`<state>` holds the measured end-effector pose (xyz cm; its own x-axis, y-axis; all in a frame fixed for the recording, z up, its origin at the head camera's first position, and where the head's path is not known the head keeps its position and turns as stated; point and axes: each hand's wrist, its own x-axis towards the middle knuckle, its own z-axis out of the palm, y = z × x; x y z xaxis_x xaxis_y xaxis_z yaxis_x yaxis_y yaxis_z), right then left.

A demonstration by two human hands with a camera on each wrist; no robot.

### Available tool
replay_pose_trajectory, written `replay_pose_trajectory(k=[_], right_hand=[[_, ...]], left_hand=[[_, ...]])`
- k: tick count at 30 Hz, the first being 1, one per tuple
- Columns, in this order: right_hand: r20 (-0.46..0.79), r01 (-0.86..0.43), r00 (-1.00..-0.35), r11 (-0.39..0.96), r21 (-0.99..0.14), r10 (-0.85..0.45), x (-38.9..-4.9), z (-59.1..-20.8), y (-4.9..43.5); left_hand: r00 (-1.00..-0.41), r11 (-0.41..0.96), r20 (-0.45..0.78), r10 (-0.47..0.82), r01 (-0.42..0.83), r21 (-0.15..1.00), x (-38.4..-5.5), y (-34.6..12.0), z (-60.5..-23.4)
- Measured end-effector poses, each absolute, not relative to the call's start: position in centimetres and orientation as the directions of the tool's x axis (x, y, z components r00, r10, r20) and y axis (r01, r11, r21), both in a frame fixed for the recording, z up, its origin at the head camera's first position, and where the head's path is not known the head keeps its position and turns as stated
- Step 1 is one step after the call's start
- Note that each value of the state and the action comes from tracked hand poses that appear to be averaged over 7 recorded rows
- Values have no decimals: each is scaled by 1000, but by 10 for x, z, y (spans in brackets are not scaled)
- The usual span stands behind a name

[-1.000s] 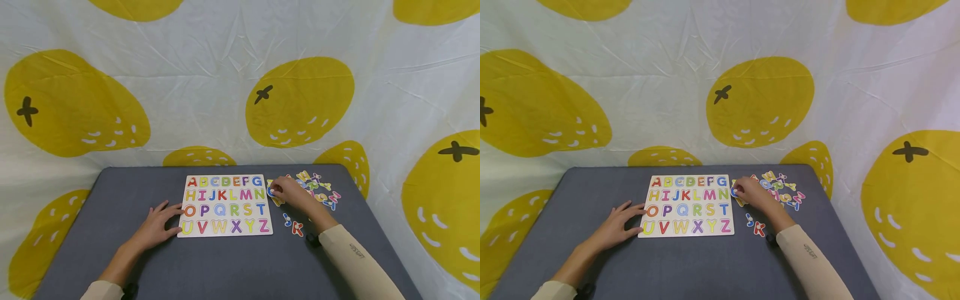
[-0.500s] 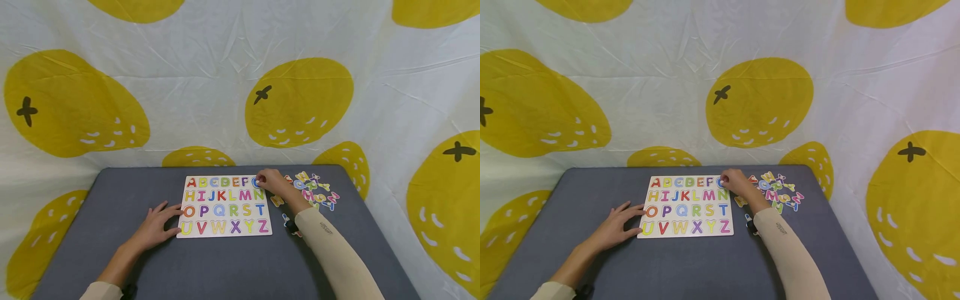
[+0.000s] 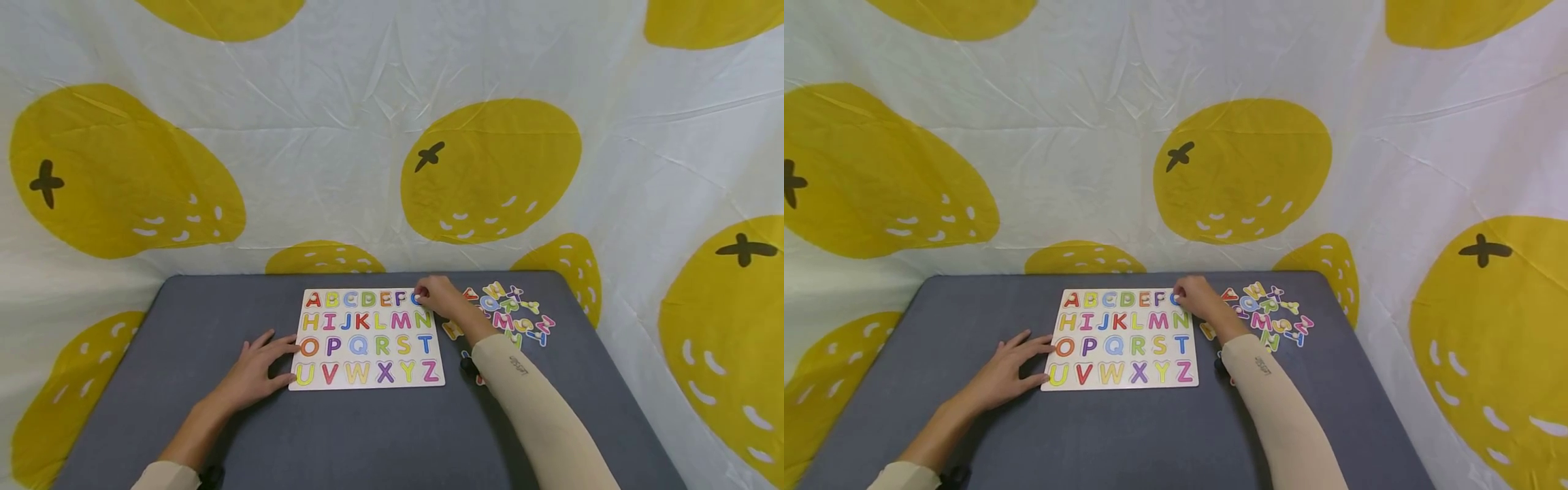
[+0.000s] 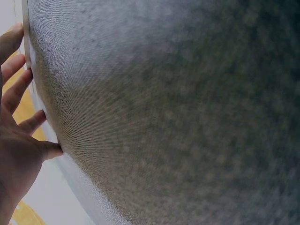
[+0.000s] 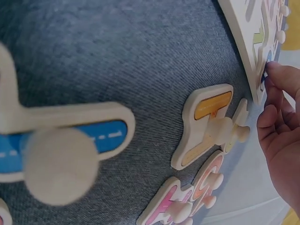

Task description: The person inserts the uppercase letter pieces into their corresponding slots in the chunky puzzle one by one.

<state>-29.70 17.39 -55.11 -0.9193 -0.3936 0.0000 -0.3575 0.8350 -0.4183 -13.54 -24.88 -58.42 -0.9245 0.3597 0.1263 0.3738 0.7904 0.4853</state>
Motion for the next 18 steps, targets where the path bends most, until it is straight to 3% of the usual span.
replay_pose_trajectory(k=[7, 18], right_hand=[[-21, -296, -941, 849, -437, -339, -293, -555, 172], [26, -373, -914, 814, -445, -405, -287, -548, 178]], left_hand=[[-926, 789, 125, 357, 370, 490, -135, -248, -585], [-925, 789, 129, 358, 373, 488, -132, -247, -585]])
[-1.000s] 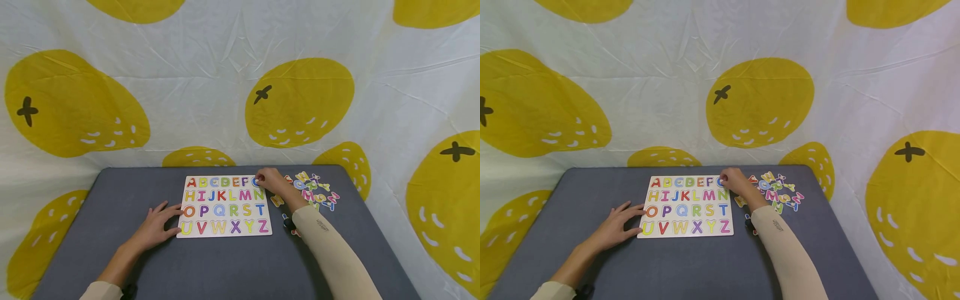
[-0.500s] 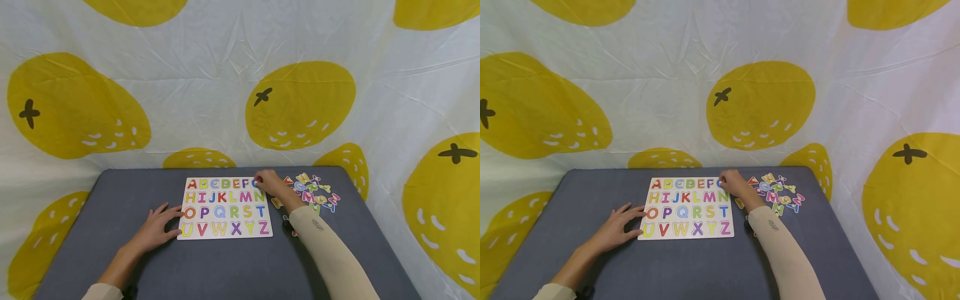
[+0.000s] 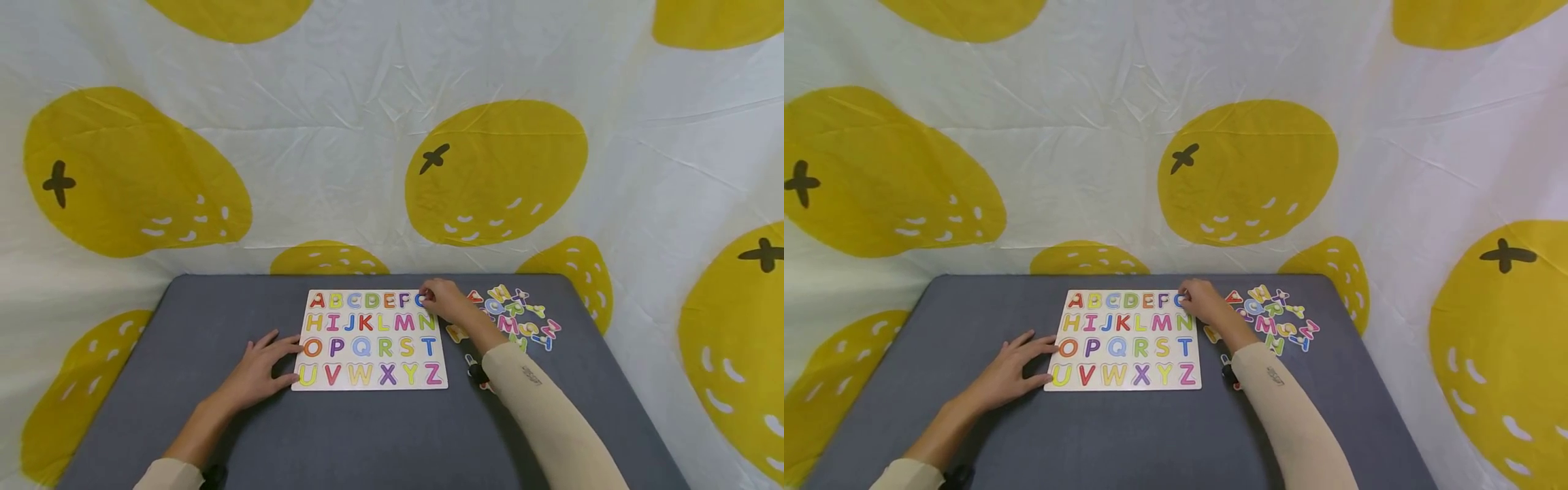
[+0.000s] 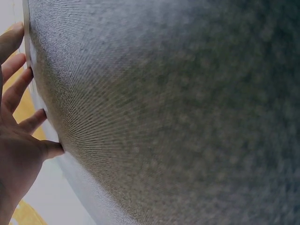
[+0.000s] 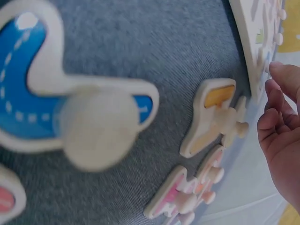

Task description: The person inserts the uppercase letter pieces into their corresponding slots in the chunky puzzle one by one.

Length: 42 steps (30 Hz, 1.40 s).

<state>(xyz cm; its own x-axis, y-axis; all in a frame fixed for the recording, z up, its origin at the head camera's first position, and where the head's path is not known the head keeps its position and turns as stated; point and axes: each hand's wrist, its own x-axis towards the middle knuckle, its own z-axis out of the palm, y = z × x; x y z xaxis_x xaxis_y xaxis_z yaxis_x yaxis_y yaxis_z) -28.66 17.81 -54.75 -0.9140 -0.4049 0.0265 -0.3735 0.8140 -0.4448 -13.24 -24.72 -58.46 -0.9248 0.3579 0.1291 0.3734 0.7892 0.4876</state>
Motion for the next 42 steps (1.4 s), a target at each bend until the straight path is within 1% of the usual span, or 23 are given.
replay_pose_trajectory(k=[5, 11, 16, 21, 29, 36, 42], right_hand=[[46, -395, -905, 794, -462, -424, -278, -534, 186], [66, -422, -895, 791, -443, -441, -267, -528, 200], [74, -435, -890, 790, -432, -450, -257, -530, 216], [98, -474, -870, 764, -437, -484, -245, -531, 230], [56, -467, -862, 747, -474, -504, -231, -541, 248], [99, -495, -855, 742, -453, -510, -224, -551, 253], [94, -495, -854, 743, -451, -512, -223, -558, 253]], left_hand=[[-923, 786, 130, 363, 379, 489, -132, -247, -584], [-923, 786, 144, 358, 381, 487, -132, -247, -584], [-923, 788, 133, 361, 378, 486, -134, -247, -586], [-924, 791, 132, 359, 377, 481, -134, -248, -586], [-927, 795, 125, 352, 367, 483, -134, -248, -586], [-928, 795, 123, 352, 366, 484, -134, -248, -585], [-929, 794, 114, 353, 362, 488, -134, -248, -586]])
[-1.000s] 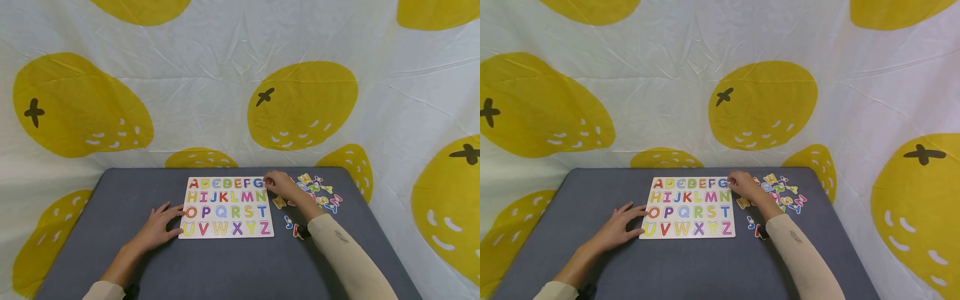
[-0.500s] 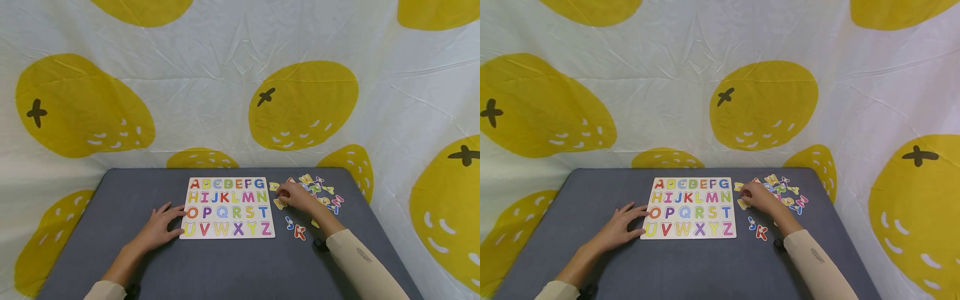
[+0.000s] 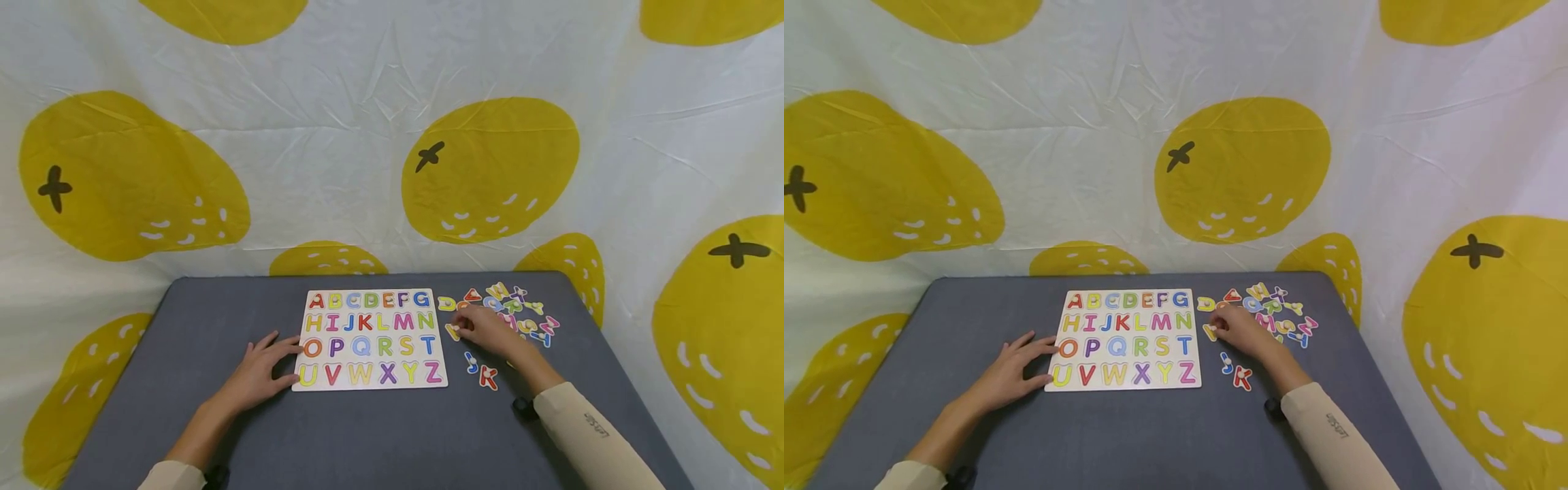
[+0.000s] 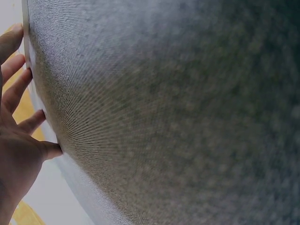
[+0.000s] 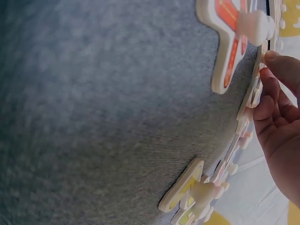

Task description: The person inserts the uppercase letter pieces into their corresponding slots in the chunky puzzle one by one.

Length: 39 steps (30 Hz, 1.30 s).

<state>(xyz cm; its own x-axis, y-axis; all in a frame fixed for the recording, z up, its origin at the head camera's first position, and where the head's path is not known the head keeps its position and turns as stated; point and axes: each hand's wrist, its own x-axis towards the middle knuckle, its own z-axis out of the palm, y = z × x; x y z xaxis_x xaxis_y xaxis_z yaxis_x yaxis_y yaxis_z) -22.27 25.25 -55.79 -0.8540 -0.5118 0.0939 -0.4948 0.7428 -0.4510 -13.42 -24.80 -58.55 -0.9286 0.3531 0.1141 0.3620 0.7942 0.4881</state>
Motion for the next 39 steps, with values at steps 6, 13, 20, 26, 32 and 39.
replay_pose_trajectory(k=[6, 13, 20, 26, 32, 39], right_hand=[[101, -511, -847, 745, -430, -522, -222, -559, 252], [118, -513, -848, 743, -430, -517, -223, -561, 251], [123, -505, -854, 747, -434, -506, -224, -552, 247], [134, -511, -850, 737, -443, -509, -226, -542, 228], [127, -553, -823, 729, -403, -554, -228, -537, 198], [119, -607, -777, 686, -401, -618, -234, -530, 155]], left_hand=[[-929, 794, 119, 351, 362, 487, -133, -248, -588], [-931, 797, 128, 342, 359, 486, -133, -248, -589], [-929, 799, 132, 346, 365, 478, -132, -248, -588], [-929, 799, 136, 345, 367, 477, -132, -248, -588], [-930, 803, 127, 346, 363, 473, -133, -248, -588], [-930, 800, 126, 346, 363, 477, -133, -247, -586]])
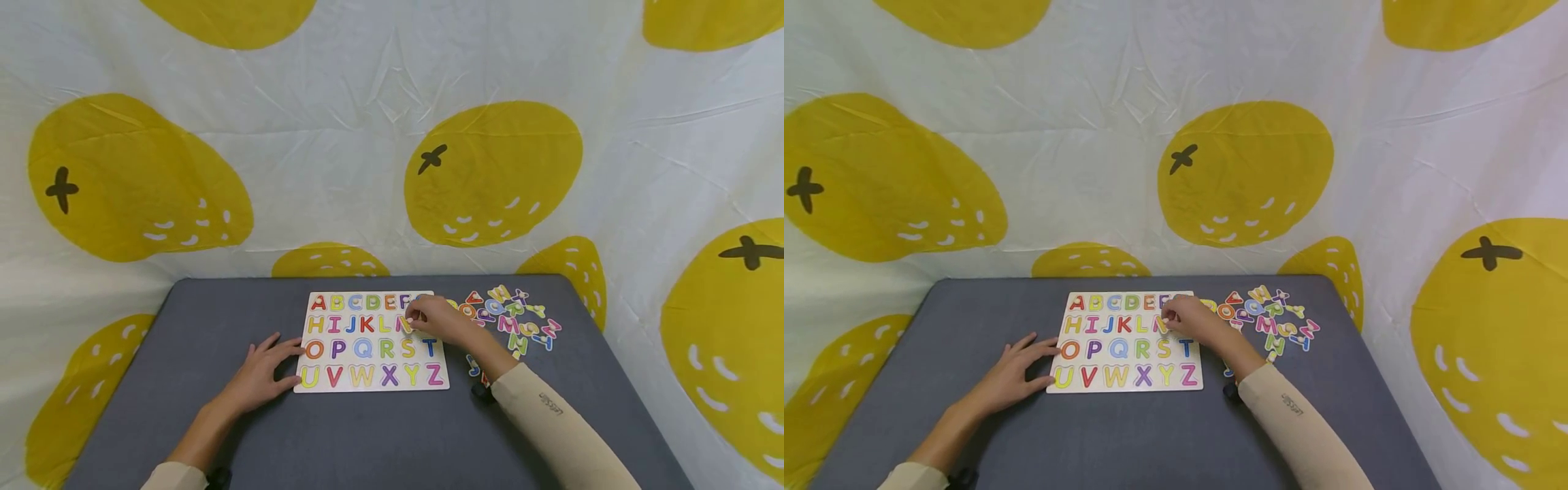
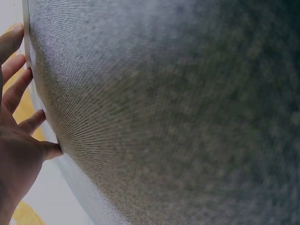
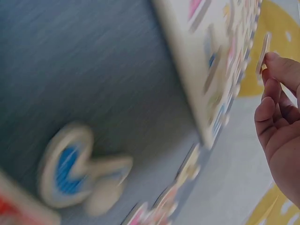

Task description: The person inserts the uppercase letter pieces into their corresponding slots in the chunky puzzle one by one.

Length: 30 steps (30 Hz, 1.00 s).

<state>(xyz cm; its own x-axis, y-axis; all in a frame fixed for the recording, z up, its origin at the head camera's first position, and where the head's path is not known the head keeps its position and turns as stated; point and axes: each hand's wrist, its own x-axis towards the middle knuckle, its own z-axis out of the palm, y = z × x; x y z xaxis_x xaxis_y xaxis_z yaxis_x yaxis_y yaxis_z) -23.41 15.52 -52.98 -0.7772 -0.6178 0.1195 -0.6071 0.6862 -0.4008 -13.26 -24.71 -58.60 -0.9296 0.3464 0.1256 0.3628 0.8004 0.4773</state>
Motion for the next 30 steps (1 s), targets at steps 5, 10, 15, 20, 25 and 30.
replay_pose_trajectory(k=[5, 10, 15, 20, 25, 30], right_hand=[[113, -662, -725, 642, -386, -680, -239, -528, 121], [60, -667, -704, 630, -399, -707, -242, -531, 91], [40, -660, -703, 630, -409, -710, -248, -534, 66], [12, -644, -700, 625, -441, -714, -258, -534, 36], [-5, -635, -705, 634, -441, -709, -264, -541, 7], [3, -649, -710, 652, -393, -705, -262, -547, -16]], left_hand=[[-925, 793, 142, 353, 376, 480, -133, -247, -587], [-924, 791, 134, 357, 376, 483, -134, -246, -589], [-922, 785, 139, 361, 381, 489, -134, -247, -590], [-925, 791, 140, 353, 375, 483, -134, -249, -589], [-923, 796, 149, 355, 382, 469, -134, -250, -588], [-918, 795, 164, 360, 394, 461, -134, -249, -587]])
